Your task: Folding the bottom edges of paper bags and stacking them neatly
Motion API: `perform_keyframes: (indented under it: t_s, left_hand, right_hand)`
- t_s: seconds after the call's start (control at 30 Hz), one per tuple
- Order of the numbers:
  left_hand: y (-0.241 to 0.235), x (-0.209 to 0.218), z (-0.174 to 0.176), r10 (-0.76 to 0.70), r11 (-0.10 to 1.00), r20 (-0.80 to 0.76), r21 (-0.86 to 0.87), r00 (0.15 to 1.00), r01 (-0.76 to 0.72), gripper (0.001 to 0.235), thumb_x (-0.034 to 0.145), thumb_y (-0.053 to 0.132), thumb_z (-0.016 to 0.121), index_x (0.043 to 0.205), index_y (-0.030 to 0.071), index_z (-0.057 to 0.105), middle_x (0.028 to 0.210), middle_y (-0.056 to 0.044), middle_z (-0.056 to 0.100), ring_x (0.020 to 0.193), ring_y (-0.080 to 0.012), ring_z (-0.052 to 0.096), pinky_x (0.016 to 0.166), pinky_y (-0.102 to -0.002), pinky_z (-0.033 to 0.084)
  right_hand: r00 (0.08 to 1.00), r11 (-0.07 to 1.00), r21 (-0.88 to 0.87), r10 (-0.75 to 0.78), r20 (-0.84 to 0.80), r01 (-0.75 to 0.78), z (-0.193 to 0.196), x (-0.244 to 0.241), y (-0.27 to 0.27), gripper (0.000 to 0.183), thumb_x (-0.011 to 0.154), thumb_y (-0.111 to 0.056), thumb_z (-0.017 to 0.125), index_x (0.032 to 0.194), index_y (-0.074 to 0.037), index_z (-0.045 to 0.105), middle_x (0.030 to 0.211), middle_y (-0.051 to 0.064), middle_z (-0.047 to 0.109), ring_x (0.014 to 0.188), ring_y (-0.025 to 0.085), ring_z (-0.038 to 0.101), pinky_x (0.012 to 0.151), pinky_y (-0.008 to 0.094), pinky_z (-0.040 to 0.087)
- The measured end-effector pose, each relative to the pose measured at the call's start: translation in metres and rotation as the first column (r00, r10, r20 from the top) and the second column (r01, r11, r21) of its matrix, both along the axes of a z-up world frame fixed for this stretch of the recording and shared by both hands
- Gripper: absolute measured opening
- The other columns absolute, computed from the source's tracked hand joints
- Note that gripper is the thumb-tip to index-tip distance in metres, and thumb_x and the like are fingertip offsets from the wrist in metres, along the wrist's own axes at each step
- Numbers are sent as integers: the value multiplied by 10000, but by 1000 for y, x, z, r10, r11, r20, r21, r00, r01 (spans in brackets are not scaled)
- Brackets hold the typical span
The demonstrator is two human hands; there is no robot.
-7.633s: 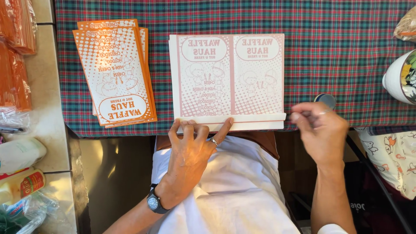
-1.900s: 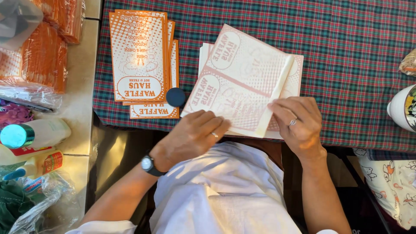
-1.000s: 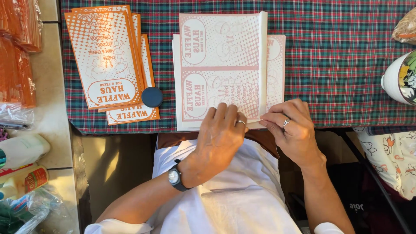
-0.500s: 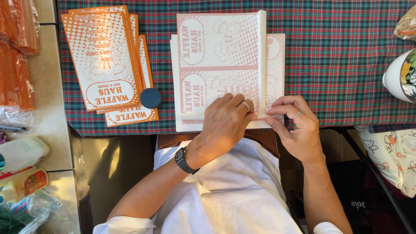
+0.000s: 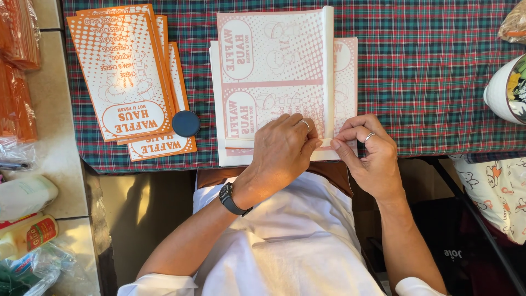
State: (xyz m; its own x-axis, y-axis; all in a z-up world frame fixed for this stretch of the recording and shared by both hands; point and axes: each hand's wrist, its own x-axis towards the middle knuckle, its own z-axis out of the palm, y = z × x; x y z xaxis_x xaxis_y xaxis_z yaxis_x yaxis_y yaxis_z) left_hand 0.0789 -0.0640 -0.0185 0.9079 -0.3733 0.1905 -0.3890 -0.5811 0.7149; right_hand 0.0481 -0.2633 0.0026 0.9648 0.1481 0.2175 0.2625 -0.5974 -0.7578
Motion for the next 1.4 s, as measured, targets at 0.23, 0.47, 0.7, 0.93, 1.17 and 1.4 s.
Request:
perform_keyframes:
  t_s: [0.23, 0.47, 0.7, 0.93, 1.17, 1.4]
  left_hand:
    - [1, 1, 8, 0, 1000, -7, 14, 1000, 0, 156, 817, 161, 756, 745, 139, 619, 682, -4, 523, 718, -247, 631, 640, -357, 485]
    - [0, 0, 8, 6, 1000, 16, 14, 1000, -6, 152, 838, 134, 724, 735, 132, 612, 679, -2, 515, 713, -245, 630, 637, -355, 484]
    - [-1, -2, 8, 14, 1000, 14, 13, 1000, -14, 144, 829, 134, 735, 744, 132, 620, 680, -5, 519, 712, -242, 630, 638, -361, 491]
    - [-3, -2, 5, 29, 1000, 32, 9, 999, -29, 131, 822, 128, 742, 767, 133, 622, 698, -5, 531, 702, -234, 637, 633, -351, 498]
    - [0, -3, 13, 33, 999, -34, -5, 999, -33, 208, 812, 125, 784, 932, 78, 620, 829, -56, 546, 759, -302, 677, 676, -400, 533]
    - [-2, -4, 13, 30, 999, -35, 45, 999, -29, 271, 807, 171, 798, 976, 89, 601, 856, -48, 538, 770, -315, 686, 697, -418, 540]
  right_hand:
    - [1000, 999, 28, 19, -10, -19, 0, 1, 0, 81, 923, -51, 801, 879, -34, 735, 947, 110, 637, 859, 289, 641, 798, 388, 500]
    - [1000, 1000, 10, 12, 0, -12, -1, 0, 0, 91, 923, -45, 803, 879, -22, 726, 958, 123, 639, 868, 297, 644, 793, 397, 499]
    - [1000, 1000, -7, 11, -27, -11, 5, 2, 3, 100, 915, -24, 811, 872, -16, 721, 940, 113, 636, 837, 273, 634, 769, 374, 488]
    - [999, 999, -41, -4, -40, 2, 4, 1, 3, 104, 922, -30, 812, 881, -20, 717, 958, 111, 636, 857, 288, 642, 773, 377, 487]
    - [999, 999, -35, -16, 46, 18, -1, 0, 2, 232, 931, -69, 834, 925, -2, 612, 993, 138, 600, 926, 362, 643, 834, 444, 499]
    - [935, 998, 11, 60, 350, -69, 15, -23, 27, 101, 956, 146, 627, 914, 55, 642, 1029, 237, 734, 901, 424, 700, 846, 456, 548]
